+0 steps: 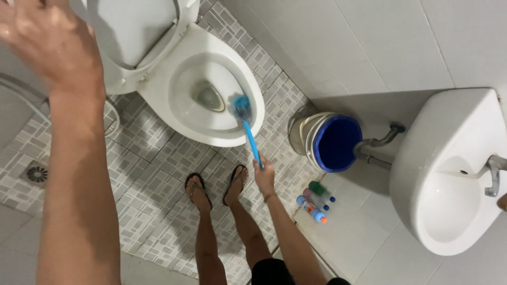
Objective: The person scrubs their hands with a small brush at a sink before using a toilet brush to clean the inside of a toilet bowl.
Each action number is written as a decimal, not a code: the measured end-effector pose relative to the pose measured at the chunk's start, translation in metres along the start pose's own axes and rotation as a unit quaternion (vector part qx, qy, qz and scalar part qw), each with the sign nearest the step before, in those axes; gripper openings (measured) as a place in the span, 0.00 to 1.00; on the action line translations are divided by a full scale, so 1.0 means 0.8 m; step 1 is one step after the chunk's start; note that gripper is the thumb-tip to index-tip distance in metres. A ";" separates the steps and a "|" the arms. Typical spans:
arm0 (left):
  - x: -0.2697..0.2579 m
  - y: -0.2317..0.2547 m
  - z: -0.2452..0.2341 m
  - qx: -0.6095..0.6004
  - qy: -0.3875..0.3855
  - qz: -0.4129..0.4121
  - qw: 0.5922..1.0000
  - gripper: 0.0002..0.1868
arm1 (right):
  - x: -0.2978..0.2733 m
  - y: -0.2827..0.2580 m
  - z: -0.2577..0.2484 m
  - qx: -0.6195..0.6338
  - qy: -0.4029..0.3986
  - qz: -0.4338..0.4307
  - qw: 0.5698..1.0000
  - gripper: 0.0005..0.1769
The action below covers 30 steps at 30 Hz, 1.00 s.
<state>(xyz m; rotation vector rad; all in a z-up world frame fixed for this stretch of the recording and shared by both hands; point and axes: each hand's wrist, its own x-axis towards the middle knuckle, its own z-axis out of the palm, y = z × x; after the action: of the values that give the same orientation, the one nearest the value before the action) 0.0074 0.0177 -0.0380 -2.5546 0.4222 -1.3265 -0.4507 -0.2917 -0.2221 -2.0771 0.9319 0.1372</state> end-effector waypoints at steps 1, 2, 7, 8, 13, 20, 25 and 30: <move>0.005 0.000 -0.008 -0.021 -0.013 -0.007 1.000 0.28 | -0.016 -0.007 0.002 0.041 -0.008 0.090 0.995 0.28; 0.011 0.000 -0.016 -0.045 -0.026 -0.014 0.999 0.32 | -0.034 -0.014 0.003 0.081 -0.015 0.181 0.980 0.30; 0.030 0.000 -0.046 -0.059 -0.073 -0.026 0.995 0.34 | 0.021 -0.010 0.008 0.028 -0.002 0.223 0.974 0.24; 0.041 0.000 -0.051 -0.089 -0.051 -0.022 0.994 0.31 | 0.046 -0.005 0.008 -0.024 -0.017 0.170 0.985 0.22; 0.053 0.005 -0.056 -0.060 -0.004 -0.017 0.998 0.45 | 0.136 -0.072 0.009 -0.117 -0.075 0.028 0.990 0.16; 0.029 0.011 -0.030 -0.032 -0.053 -0.051 0.997 0.42 | 0.153 -0.076 0.140 -0.400 -0.082 -0.193 0.892 0.17; 0.039 -0.001 -0.048 -0.058 -0.036 -0.025 0.997 0.36 | 0.056 -0.189 0.039 -0.208 -0.331 0.111 0.914 0.25; 0.009 -0.011 -0.020 -0.062 -0.067 -0.005 0.996 0.27 | 0.075 -0.037 -0.033 -0.394 -0.411 -0.213 0.794 0.11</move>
<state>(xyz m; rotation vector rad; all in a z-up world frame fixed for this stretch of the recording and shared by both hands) -0.0005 0.0220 -0.0205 -2.7300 0.4796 -1.1563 -0.3939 -0.3344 -0.2101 -2.4960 -0.2096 1.2527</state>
